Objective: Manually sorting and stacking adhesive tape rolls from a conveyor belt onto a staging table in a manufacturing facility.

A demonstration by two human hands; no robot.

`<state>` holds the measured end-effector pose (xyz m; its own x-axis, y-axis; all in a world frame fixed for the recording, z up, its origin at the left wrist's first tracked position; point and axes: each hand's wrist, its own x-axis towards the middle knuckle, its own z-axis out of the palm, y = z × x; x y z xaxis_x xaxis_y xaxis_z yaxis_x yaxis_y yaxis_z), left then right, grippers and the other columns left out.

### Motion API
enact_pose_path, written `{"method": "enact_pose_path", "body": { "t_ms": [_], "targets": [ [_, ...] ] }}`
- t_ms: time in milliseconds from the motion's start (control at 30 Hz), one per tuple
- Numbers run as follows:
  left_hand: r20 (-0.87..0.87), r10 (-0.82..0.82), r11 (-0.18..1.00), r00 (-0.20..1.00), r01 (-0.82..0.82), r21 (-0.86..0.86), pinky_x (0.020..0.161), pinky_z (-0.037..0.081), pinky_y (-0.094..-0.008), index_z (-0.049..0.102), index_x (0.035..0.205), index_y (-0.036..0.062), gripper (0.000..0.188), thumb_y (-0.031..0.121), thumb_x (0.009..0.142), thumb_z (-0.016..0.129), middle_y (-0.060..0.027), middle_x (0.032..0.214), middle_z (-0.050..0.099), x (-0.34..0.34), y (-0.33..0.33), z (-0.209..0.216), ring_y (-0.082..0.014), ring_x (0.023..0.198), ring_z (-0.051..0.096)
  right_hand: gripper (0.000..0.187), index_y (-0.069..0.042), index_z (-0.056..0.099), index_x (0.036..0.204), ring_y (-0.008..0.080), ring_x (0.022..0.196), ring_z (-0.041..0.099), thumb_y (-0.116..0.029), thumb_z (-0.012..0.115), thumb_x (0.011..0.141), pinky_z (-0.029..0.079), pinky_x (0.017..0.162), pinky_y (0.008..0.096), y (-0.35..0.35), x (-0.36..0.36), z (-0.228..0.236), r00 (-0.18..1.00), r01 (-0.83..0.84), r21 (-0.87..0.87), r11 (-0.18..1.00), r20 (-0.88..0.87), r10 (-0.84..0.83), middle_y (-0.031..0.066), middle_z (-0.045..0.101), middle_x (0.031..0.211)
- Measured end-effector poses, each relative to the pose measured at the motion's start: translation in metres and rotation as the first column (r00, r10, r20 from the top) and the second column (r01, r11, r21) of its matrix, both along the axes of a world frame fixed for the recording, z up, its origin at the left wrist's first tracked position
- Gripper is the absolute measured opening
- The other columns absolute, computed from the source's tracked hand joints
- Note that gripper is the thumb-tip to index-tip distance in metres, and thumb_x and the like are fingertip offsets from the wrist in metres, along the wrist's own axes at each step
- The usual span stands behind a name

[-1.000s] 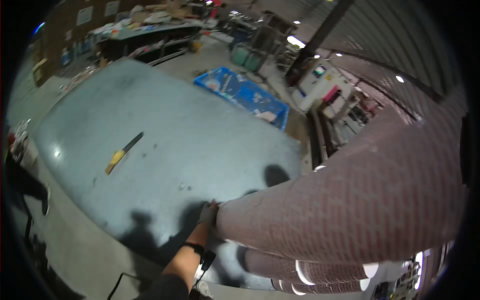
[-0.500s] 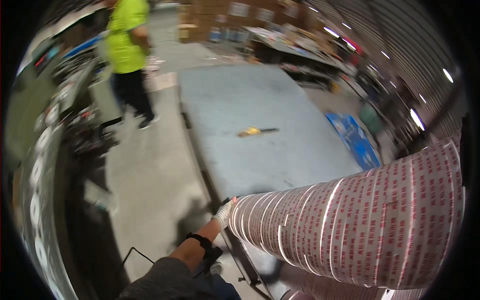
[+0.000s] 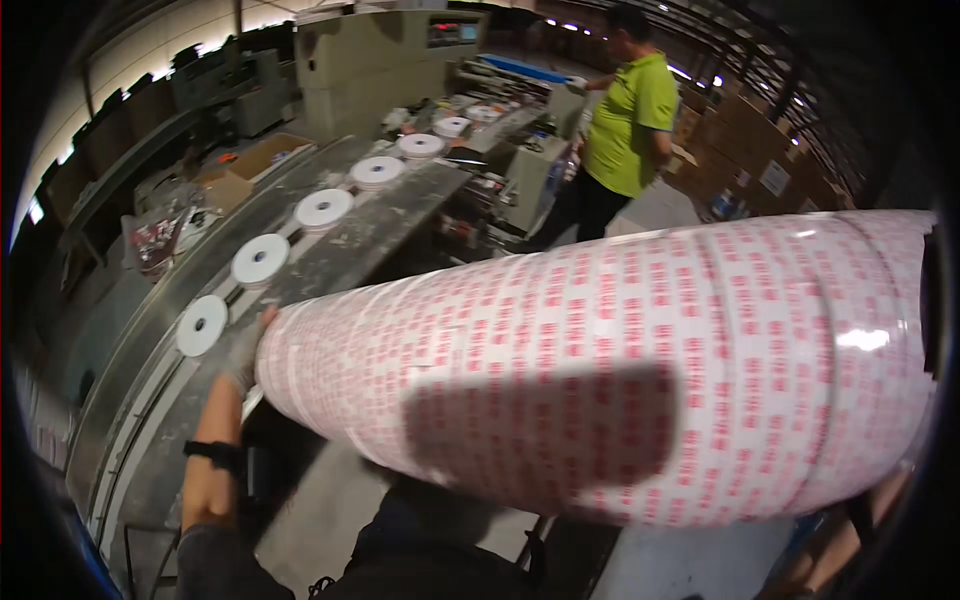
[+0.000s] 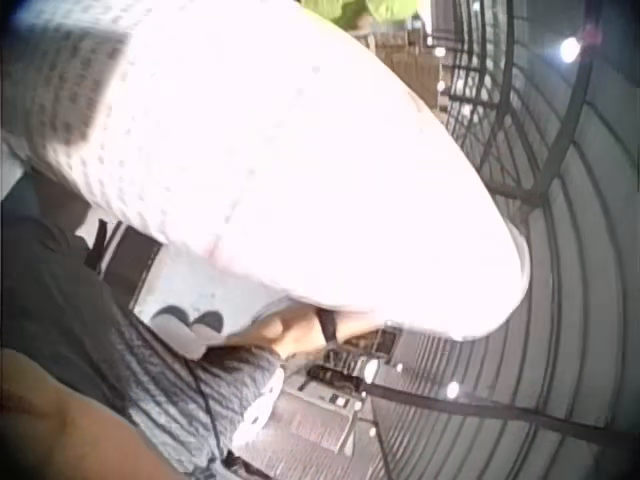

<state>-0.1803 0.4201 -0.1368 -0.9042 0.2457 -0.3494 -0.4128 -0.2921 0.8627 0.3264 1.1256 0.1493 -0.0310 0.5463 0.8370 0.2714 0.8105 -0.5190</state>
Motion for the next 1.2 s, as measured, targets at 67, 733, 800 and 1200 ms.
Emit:
{"method": "enact_pose_path", "body": {
  "t_ms": [67, 733, 800, 1200],
  "targets": [
    [-0.068, 0.183, 0.970, 0.981, -0.191, -0.153, 0.094, 0.049, -0.0344, 0.061, 0.125, 0.0011, 0.050, 0.043, 0.099, 0.052, -0.0105, 0.118, 0.067, 0.008, -0.118, -0.024, -0.0199, 0.109, 0.062, 0.058, -0.005, 0.058, 0.128, 0.0245, 0.115, 0.057, -0.052, 0.058, 0.094, 0.046, 0.098, 0.0401, -0.023, -0.103, -0.036, 0.945, -0.311, -0.051, 0.949, -0.127, 0.302, 0.0081, 0.059, 0.132],
    [-0.087, 0.784, -0.280, 0.615, 0.224, -0.933, 0.093, 0.050, -0.0403, 0.043, 0.142, -0.0014, 0.068, 0.050, 0.097, 0.050, -0.0172, 0.127, 0.062, 0.281, -0.621, -0.119, -0.0273, 0.115, 0.061, 0.078, -0.003, 0.046, 0.141, 0.0212, 0.119, 0.054, -0.047, 0.071, 0.083, 0.044, 0.101, 0.0338, -0.544, -0.702, -0.439, 0.156, -0.118, -0.804, -0.583, -0.595, 0.788, 0.0082, 0.055, 0.135],
    [-0.409, 0.742, -0.129, 0.532, -0.485, -0.865, 0.090, 0.050, -0.0380, 0.033, 0.147, -0.0007, 0.074, 0.037, 0.092, 0.063, -0.0200, 0.135, 0.056, 0.204, -0.549, -0.109, -0.0271, 0.114, 0.061, 0.065, -0.001, 0.046, 0.141, 0.0186, 0.116, 0.055, -0.034, 0.067, 0.088, 0.046, 0.098, 0.0331, -0.510, -0.731, -0.456, -0.266, -0.089, -0.771, -0.631, -0.592, 0.761, 0.0087, 0.058, 0.131],
    [-0.369, -0.403, -0.128, 0.838, -0.450, -0.884, 0.101, 0.034, -0.0526, 0.048, 0.139, 0.0074, 0.089, 0.070, 0.077, 0.059, -0.0209, 0.138, 0.049, -0.152, -0.001, -0.030, -0.0389, 0.126, 0.047, 0.059, 0.003, 0.043, 0.142, 0.0149, 0.114, 0.051, -0.017, 0.064, 0.091, 0.043, 0.097, 0.0283, -0.524, -0.736, -0.416, -0.525, -0.092, -0.786, -0.611, -0.483, 0.701, 0.0071, 0.055, 0.128]
  ]
}}
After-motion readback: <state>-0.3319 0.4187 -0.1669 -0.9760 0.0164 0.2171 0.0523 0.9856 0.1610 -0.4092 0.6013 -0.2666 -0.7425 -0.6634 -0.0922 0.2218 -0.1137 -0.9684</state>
